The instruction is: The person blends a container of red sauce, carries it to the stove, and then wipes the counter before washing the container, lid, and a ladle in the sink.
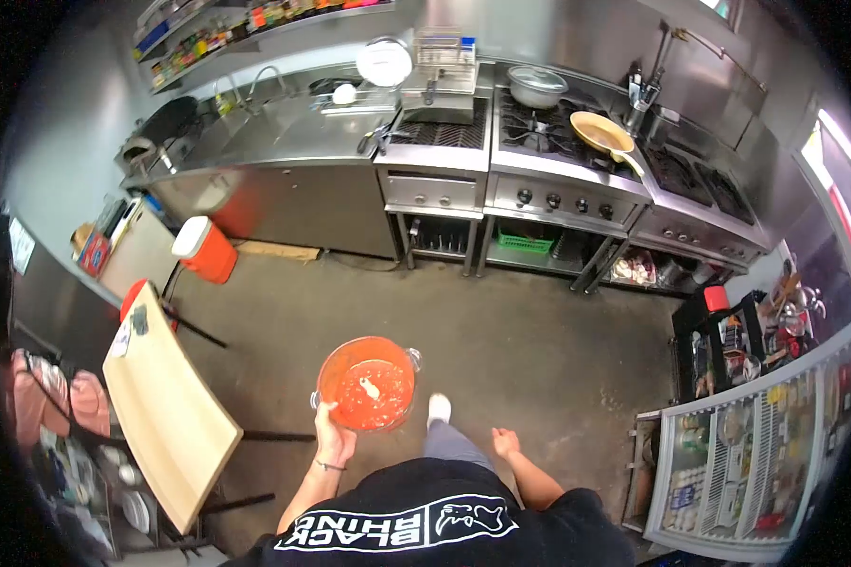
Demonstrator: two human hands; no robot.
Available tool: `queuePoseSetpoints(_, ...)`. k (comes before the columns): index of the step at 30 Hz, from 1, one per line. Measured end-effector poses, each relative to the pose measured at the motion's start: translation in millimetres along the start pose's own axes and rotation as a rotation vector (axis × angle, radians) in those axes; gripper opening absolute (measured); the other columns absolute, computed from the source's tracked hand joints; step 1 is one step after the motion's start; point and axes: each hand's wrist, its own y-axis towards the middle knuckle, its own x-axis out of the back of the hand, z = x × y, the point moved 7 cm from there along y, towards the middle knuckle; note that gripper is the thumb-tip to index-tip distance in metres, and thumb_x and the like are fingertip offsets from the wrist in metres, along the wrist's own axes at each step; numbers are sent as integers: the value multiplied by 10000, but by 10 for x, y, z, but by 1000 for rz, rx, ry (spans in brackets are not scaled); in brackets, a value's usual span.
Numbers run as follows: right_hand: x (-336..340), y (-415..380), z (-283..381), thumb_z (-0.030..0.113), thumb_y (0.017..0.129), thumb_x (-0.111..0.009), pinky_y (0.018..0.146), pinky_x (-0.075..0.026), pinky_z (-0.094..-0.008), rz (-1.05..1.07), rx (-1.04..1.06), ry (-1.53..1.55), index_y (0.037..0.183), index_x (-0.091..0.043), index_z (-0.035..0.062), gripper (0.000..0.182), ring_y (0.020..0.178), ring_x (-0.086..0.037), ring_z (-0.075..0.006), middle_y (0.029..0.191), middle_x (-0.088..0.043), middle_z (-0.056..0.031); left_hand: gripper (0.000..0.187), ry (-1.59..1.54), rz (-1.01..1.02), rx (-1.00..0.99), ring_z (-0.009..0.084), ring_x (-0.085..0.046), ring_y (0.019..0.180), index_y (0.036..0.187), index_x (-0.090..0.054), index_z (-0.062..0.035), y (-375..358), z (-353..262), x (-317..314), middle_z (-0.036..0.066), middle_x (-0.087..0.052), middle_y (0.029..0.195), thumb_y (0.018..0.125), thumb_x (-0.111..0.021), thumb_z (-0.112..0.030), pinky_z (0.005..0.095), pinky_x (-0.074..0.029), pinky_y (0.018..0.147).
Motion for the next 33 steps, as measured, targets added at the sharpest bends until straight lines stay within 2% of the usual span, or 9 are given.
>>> queuePoseSetpoints(3, 103, 258, -506, 406, 864, -380, 939, -369, -405, -125, -106, -19, 1024, -601, 21, 472, 1106, -471, -340, 1131, -540, -207, 492, 20, 66, 60, 219, -457, 1135, 1227, -408, -96, 861, 105, -369, 66, -477, 1210, 771, -510, -247, 415, -405, 908)
queuePoseSetpoints(8, 458, 811, -869, 386, 863, -390, 938, -371, -402, -27, -318, -42, 1066, -591, 23, 462, 1108, -477, -338, 1139, -539, -201, 485, 72, 117, 125, 217, -474, 1112, 1207, -423, -106, 2327, 314, -1132, 58, -489, 1200, 765, -521, -280, 420, -432, 864)
queuePoseSetpoints(12, 1192, 1319, -276, 422, 868, -413, 908, -398, -399, -226, -342, 140, 982, -625, 41, 451, 1041, -525, -346, 1068, -587, -178, 500, 60, 214, 57, 206, -477, 1109, 1206, -425, -120, 3406, 324, -2026, 49, -493, 1199, 751, -524, -302, 403, -424, 877)
queuePoseSetpoints(18, 1823, 2175, 593, 406, 872, -452, 706, -500, -354, -289, -146, 333, 984, -627, 43, 418, 876, -605, -224, 943, -632, -149, 517, -16, 219, 91, 207, -467, 1119, 1240, -363, -151, 4829, 514, -2917, 57, -445, 1228, 759, -499, -284, 434, -446, 854)
queuePoseSetpoints(20, 2012, 2198, 1124, 375, 885, -458, 632, -512, -312, -273, -56, 636, 1004, -617, 27, 400, 824, -596, -162, 892, -633, -120, 471, -42, 211, 76, 197, -471, 1101, 1241, -350, -123, 5210, 505, -3207, 63, -455, 1200, 796, -475, -221, 408, -426, 883)
queuePoseSetpoints(23, 2163, 2316, 1494, 343, 900, -449, 633, -518, -317, -255, -48, 606, 1037, -596, 14, 385, 803, -604, -183, 911, -632, -118, 362, -77, 327, -22, 178, -452, 1077, 1181, -369, -75, 6225, 850, -3299, 75, -463, 1161, 836, -453, -147, 333, -362, 933)
queuePoseSetpoints(26, 2183, 2583, 1674, 338, 893, -458, 633, -516, -308, -275, -29, 632, 1027, -603, 20, 374, 770, -616, -177, 897, -640, -111, 398, -4, 281, -48, 203, -456, 1043, 1139, -376, -40, 6502, 744, -3549, 116, -459, 1140, 795, -509, -189, 349, -373, 916)
queuePoseSetpoints(31, 2559, 2864, 2317, 292, 895, -467, 645, -513, -295, -196, -7, 628, 1007, -612, 18, 329, 812, -624, -169, 879, -649, -107, 564, 89, 176, 49, 229, -422, 1110, 1266, -307, -29, 7221, 990, -3496, 143, -429, 1212, 781, -523, -222, 342, -342, 955)
queuePoseSetpoints(33, 2744, 3026, 2602, 288, 898, -467, 653, -511, -300, -185, 21, 601, 1009, -609, 15, 328, 817, -623, -172, 878, -649, -110, 555, 144, 202, -36, 208, -402, 1143, 1287, -304, -43, 7053, 631, -3777, 122, -423, 1240, 802, -501, -226, 333, -329, 967)
